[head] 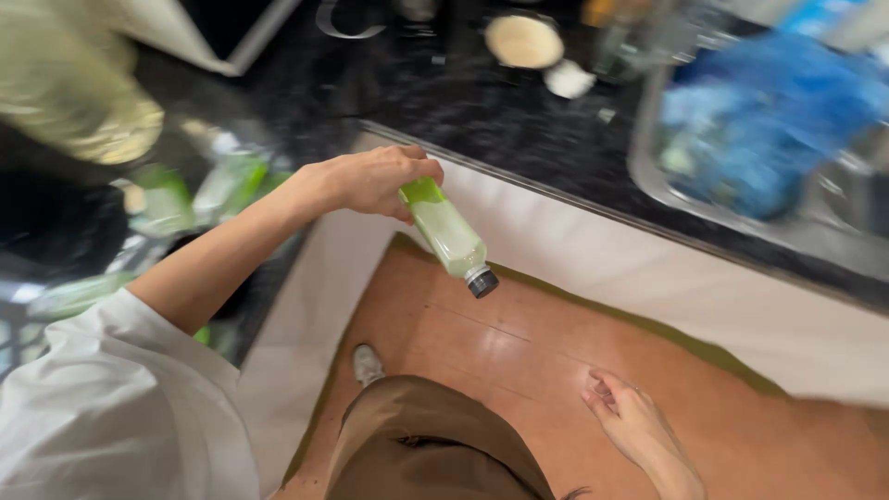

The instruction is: The person washes plastic bottles in a large basin of soapy water set in a sink, holding each bottle under the water and rubbing its surfaces by hand. The person briefly arranges the bottles on the counter, then returns them to the basin and scoops water over them with a metal cup.

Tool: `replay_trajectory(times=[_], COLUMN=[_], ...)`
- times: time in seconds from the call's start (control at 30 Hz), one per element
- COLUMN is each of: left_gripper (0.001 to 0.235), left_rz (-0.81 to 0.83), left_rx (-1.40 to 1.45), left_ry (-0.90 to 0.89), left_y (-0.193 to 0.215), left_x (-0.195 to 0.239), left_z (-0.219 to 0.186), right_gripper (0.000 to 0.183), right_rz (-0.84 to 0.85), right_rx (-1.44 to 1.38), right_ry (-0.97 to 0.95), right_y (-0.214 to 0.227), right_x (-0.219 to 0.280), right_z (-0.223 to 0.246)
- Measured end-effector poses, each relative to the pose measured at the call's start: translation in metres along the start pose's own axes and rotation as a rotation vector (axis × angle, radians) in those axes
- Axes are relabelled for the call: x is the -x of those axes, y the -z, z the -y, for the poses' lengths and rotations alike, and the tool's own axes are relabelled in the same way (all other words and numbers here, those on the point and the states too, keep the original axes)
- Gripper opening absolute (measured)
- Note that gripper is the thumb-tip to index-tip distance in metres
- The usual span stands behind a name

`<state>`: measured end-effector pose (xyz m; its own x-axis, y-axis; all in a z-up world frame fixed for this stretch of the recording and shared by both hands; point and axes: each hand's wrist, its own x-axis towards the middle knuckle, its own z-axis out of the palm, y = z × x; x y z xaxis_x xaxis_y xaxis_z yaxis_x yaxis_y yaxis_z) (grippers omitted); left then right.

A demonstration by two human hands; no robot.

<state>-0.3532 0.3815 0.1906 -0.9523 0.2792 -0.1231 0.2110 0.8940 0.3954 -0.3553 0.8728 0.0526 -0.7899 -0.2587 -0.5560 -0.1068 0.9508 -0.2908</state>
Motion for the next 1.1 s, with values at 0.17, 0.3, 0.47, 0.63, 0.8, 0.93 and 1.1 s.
replay_trajectory(times=[0.17, 0.3, 0.47, 0.63, 0.8, 0.93, 1.1], left_gripper=[0.063, 0.063, 0.062, 0.061, 0.062, 0.061, 0.057], left_rz=[0.093, 0.18, 0.255, 0.335, 0.375, 0.384, 0.367], left_rx=[0.0, -0.022, -0.069, -0.107, -0.117, -0.1, -0.113], left_ry=[-0.121, -0.236, -0.49, -0.659, -0.761, -0.828, -0.925], left_y=[-0.028, -0.047, -0.071, -0.097, -0.122, -0.144, -0.155], left_x=[-0.11, -0.189, -0.282, -0.369, -0.455, -0.522, -0.602], left_z=[-0.101, -0.182, -0.277, -0.373, -0.464, -0.531, -0.609], right_gripper=[0.057, 0.059, 0.059, 0.06, 0.059, 0.058, 0.056], right_rz=[-0.054, -0.093, -0.149, -0.169, -0.187, -0.279, -0.342], right_rx=[-0.085, -0.185, -0.358, -0.47, -0.514, -0.507, -0.484], right_ry=[-0.163, -0.328, -0.475, -0.593, -0.659, -0.654, -0.655], right_y=[0.005, -0.005, -0.018, -0.01, 0.029, 0.073, 0.146], right_x=[0.048, 0.095, 0.14, 0.168, 0.171, 0.163, 0.155], right_z=[-0.126, -0.194, -0.25, -0.3, -0.372, -0.444, -0.531])
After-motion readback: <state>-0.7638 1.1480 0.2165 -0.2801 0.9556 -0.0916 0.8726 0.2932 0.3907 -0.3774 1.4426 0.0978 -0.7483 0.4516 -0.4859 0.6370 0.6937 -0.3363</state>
